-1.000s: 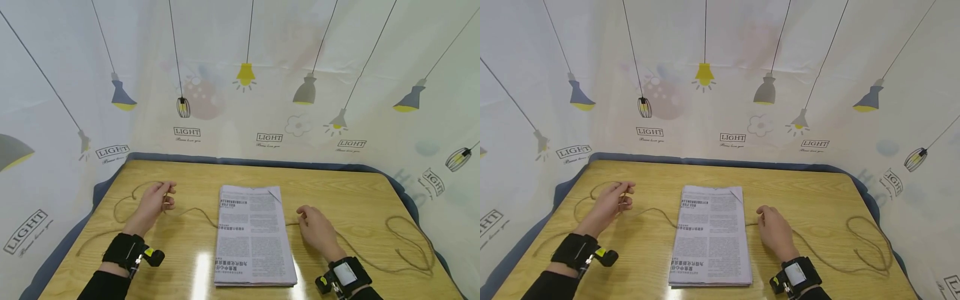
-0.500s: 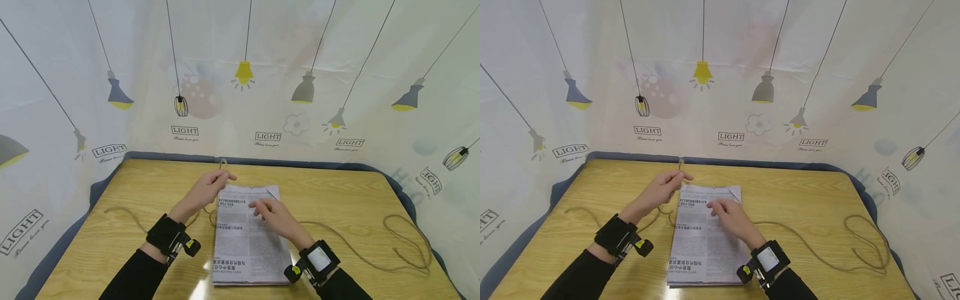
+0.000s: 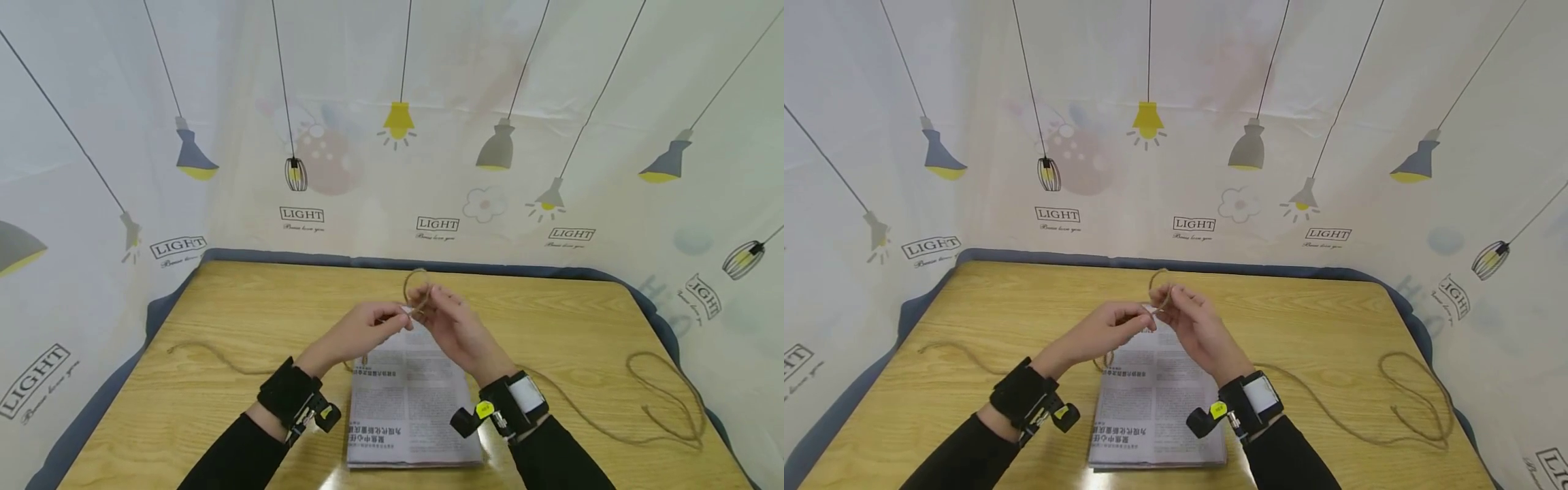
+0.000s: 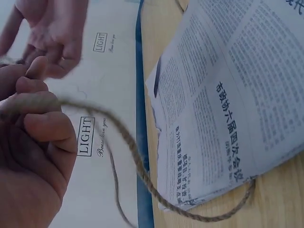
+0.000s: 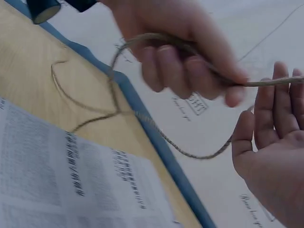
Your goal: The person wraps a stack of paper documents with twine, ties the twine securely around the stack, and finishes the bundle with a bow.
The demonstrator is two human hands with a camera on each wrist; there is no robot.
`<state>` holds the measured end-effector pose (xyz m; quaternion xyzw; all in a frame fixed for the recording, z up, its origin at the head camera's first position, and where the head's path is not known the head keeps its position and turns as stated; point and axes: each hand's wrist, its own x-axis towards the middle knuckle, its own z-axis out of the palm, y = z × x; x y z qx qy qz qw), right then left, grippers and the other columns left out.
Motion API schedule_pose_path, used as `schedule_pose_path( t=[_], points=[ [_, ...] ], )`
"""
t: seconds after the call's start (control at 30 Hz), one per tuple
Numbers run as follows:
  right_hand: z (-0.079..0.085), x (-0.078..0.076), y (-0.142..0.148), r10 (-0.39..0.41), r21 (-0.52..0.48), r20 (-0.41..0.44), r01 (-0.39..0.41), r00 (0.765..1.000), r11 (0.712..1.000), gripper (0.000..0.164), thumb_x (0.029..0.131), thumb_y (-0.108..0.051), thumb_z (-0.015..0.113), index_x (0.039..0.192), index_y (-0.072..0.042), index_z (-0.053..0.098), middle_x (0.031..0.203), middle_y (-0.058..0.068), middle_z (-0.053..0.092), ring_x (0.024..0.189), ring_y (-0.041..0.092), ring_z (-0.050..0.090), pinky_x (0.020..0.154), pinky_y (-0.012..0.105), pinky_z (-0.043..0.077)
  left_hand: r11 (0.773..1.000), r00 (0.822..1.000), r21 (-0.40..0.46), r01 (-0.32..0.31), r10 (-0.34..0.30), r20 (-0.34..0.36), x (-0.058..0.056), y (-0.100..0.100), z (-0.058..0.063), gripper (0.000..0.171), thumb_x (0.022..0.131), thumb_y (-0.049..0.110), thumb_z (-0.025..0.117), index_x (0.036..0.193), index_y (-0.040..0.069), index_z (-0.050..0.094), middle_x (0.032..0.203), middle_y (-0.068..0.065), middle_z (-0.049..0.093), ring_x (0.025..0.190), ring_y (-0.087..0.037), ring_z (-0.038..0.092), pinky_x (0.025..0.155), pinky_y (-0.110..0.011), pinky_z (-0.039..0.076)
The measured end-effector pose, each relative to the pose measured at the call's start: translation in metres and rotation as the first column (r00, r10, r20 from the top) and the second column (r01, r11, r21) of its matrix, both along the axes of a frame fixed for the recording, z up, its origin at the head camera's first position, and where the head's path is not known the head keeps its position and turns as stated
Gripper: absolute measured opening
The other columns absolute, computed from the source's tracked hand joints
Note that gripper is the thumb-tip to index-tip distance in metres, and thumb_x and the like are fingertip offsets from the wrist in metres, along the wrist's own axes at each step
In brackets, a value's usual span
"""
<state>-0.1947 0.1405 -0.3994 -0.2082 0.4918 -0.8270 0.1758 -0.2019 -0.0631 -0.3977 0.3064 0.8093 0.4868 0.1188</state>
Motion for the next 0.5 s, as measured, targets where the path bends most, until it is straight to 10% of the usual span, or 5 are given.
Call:
schedule_pose_path(
  t=[0.5],
  points=[
    [0.039,-0.02,0.102,-0.182,-0.256,0.018,0.181,0.983,0.95,0.024,0.1,-0.012,0.031,0.113,-0.006,0.052,0.091,0.003,0.063,0.089,0.017,0.058,0.082,0.028,0.043,0.995,0.999,-0.087,-0.038,0.036,-0.028,0.014,-0.017,0.0,0.02,0.091,0.019,0.056,0.11,0.014,0.06,0.1,-0.003,0.061,0.09,-0.017,0.055,0.075,-0.029,0.044]
  ],
)
